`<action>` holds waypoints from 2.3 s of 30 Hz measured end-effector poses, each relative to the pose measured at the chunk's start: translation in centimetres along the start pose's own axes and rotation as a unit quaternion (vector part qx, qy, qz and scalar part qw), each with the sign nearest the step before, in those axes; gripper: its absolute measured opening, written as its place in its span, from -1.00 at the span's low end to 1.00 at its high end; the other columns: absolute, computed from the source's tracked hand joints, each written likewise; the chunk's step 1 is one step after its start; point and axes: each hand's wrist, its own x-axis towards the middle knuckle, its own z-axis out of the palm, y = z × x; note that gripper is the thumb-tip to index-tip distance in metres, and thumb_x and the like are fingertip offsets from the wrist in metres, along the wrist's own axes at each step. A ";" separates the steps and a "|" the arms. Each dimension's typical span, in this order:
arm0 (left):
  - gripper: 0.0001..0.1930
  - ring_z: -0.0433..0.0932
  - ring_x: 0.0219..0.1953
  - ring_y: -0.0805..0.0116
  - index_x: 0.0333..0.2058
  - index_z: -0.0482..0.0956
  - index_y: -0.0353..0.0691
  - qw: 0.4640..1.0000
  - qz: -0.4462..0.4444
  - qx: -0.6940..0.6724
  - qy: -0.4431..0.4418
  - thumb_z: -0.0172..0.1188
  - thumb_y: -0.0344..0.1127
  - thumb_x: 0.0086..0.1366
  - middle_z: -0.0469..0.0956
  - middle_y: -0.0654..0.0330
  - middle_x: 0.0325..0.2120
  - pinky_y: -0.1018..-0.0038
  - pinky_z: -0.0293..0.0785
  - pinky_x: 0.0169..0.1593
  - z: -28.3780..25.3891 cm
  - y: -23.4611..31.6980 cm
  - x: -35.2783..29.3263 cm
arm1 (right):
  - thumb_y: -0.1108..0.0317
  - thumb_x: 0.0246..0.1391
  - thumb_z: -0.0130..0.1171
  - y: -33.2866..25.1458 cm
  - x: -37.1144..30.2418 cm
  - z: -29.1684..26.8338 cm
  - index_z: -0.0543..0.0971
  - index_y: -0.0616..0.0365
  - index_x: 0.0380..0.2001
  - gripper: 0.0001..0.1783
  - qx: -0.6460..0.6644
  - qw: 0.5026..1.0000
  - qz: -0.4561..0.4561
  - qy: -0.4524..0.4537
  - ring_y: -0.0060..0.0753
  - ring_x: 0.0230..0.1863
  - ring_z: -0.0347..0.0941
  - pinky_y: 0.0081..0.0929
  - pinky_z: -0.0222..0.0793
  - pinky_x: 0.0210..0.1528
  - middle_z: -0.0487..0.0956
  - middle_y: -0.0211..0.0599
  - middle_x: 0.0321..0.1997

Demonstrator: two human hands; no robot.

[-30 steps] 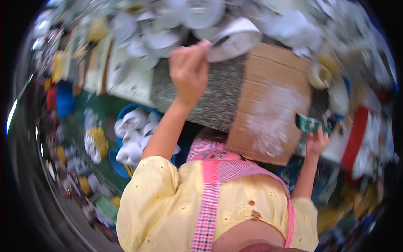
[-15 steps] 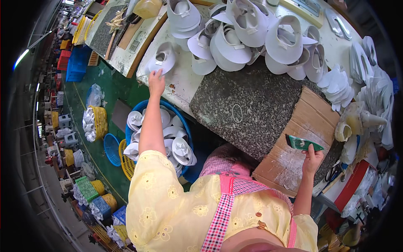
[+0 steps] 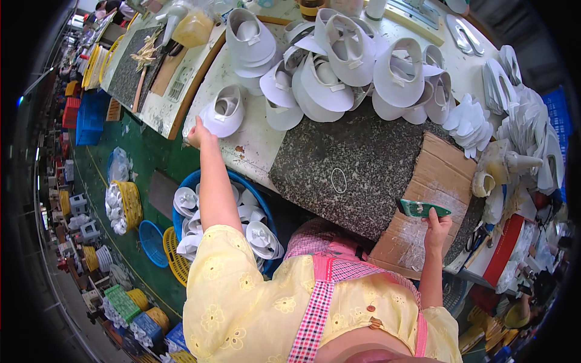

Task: The person applies adhesive to the interior and edges of white shoe components using a brush and a small spatula.

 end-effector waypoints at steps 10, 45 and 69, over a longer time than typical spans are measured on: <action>-0.49 0.14 0.04 0.06 -0.12 0.37 -0.06 0.647 0.701 0.271 -0.127 0.06 -0.46 -0.18 0.27 0.08 -0.05 0.17 0.07 0.07 8.1 7.3 -3.6 | 0.44 -0.05 0.08 -0.4 -1.2 0.1 0.47 0.28 -0.43 -0.88 -0.017 0.999 0.001 0.047 -0.61 -0.55 0.35 -0.67 0.27 -0.52 0.48 -0.37 -0.50; -0.67 0.45 -0.46 0.08 -0.40 0.35 -0.36 0.309 0.620 0.351 -0.631 0.07 -0.15 0.08 0.38 0.01 -0.36 0.28 0.38 -0.33 2.8 -6.2 -45.8 | 0.40 -0.06 0.10 -4.1 7.4 -16.0 0.50 0.26 -0.51 -0.88 -0.155 0.926 -0.174 0.296 -0.70 -0.58 0.34 -0.72 0.23 -0.54 0.49 -0.46 -0.57; -0.14 0.33 -0.32 0.35 -0.23 0.36 -0.28 0.518 -0.156 0.426 -0.725 -0.51 0.46 0.02 0.26 0.18 -0.35 0.35 0.25 -0.17 -0.3 -8.2 -51.2 | 0.46 -0.09 0.13 -1.0 7.2 -19.6 0.51 0.19 -0.52 -0.95 -0.066 0.985 -0.120 0.103 -0.71 -0.61 0.30 -0.73 0.21 -0.57 0.46 -0.49 -0.60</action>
